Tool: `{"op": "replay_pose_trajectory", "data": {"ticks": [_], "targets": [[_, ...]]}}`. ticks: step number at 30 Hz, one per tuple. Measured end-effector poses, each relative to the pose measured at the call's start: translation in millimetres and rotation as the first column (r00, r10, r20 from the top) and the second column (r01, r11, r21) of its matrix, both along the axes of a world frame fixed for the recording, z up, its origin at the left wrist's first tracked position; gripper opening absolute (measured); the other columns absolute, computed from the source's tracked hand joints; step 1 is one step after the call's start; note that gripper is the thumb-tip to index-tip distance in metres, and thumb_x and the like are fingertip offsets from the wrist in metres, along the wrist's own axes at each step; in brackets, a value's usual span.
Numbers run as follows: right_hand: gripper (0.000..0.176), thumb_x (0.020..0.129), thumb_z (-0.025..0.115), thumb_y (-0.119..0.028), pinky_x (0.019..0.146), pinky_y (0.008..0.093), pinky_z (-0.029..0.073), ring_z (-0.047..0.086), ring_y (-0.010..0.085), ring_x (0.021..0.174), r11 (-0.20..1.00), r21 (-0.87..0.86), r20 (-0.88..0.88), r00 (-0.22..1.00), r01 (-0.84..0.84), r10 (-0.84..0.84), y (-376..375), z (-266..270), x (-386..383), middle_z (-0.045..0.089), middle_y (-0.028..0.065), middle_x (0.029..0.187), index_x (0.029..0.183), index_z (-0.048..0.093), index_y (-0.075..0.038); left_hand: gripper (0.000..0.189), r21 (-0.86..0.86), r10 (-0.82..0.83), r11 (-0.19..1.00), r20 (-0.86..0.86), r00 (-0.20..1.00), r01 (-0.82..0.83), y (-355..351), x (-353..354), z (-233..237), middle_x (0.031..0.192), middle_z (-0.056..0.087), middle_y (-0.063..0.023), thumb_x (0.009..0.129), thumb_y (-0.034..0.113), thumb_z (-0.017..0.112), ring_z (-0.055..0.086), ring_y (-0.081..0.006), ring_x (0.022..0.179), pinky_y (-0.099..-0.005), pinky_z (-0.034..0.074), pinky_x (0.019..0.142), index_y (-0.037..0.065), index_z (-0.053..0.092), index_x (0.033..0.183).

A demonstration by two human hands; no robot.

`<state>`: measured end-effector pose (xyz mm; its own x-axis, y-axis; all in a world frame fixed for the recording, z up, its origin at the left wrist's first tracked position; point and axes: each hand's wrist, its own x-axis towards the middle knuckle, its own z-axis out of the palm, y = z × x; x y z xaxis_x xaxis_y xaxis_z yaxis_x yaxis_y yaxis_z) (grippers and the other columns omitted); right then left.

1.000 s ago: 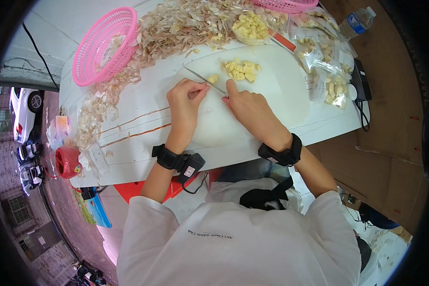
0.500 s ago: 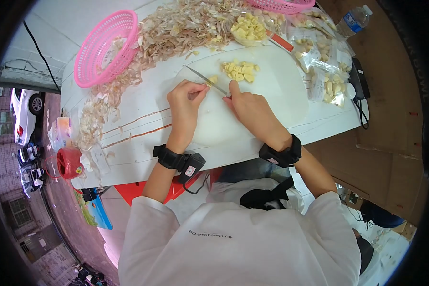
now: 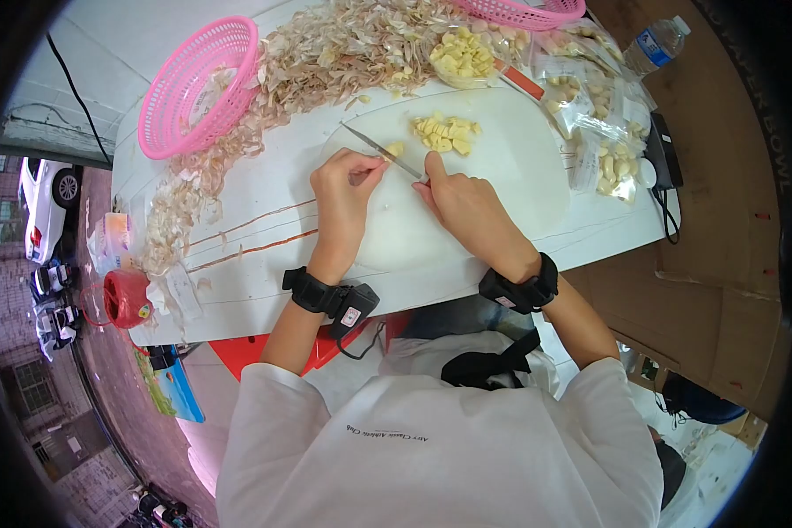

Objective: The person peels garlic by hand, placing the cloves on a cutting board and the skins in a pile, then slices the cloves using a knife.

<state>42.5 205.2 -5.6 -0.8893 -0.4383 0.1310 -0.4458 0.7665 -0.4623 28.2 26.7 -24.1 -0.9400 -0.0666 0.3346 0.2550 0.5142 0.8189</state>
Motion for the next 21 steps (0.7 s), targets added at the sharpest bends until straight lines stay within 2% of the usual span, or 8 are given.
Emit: {"op": "replay_pose_trajectory", "data": {"ticks": [1,3,13,21], "targets": [[0.025,0.096,0.05,-0.024,0.049,0.0432,0.049,0.063,0.0352,0.058,1.0,0.0,0.0,1.0,-0.002,0.002,-0.1,0.4,0.0,0.062,0.018,0.063,0.097,0.042,0.0,0.007,0.0,0.0,1.0,0.001,1.0,0.0,-0.3,-0.1,-0.5,0.074,0.066,-0.0122,0.074,-0.002,0.073,0.065,-0.0203,0.064,-0.0273,0.051,0.062,-0.004,0.069,0.079],[0.025,0.096,0.05,-0.024,0.05,0.0433,0.049,0.063,0.0353,0.058,1.0,-0.001,0.003,1.0,0.0,0.0,-0.4,1.3,0.3,0.062,0.0179,0.062,0.097,0.042,0.0,0.006,-0.006,0.001,1.0,-0.001,1.0,-0.001,-0.7,-0.2,-1.9,0.075,0.067,-0.0086,0.075,-0.002,0.074,0.061,-0.0124,0.064,-0.024,0.049,0.061,-0.004,0.069,0.079],[0.026,0.095,0.051,-0.024,0.05,0.0427,0.05,0.064,0.0344,0.058,0.995,0.102,-0.018,1.0,0.002,0.0,-3.0,1.2,-0.4,0.062,0.0177,0.062,0.097,0.042,0.0,0.007,0.006,0.004,1.0,0.018,1.0,-0.004,0.1,0.8,1.0,0.077,0.067,-0.0091,0.075,-0.002,0.074,0.061,-0.0128,0.065,-0.0244,0.05,0.062,-0.004,0.069,0.08],[0.026,0.095,0.05,-0.024,0.051,0.0436,0.049,0.064,0.0357,0.06,1.0,0.025,0.044,0.999,0.001,-0.003,-0.9,3.7,0.0,0.062,0.0186,0.063,0.097,0.042,0.0,0.007,0.0,0.002,1.0,0.015,1.0,-0.002,0.5,1.3,2.7,0.076,0.067,-0.0093,0.075,-0.002,0.073,0.06,-0.0129,0.064,-0.0244,0.049,0.061,-0.004,0.069,0.08]]}}
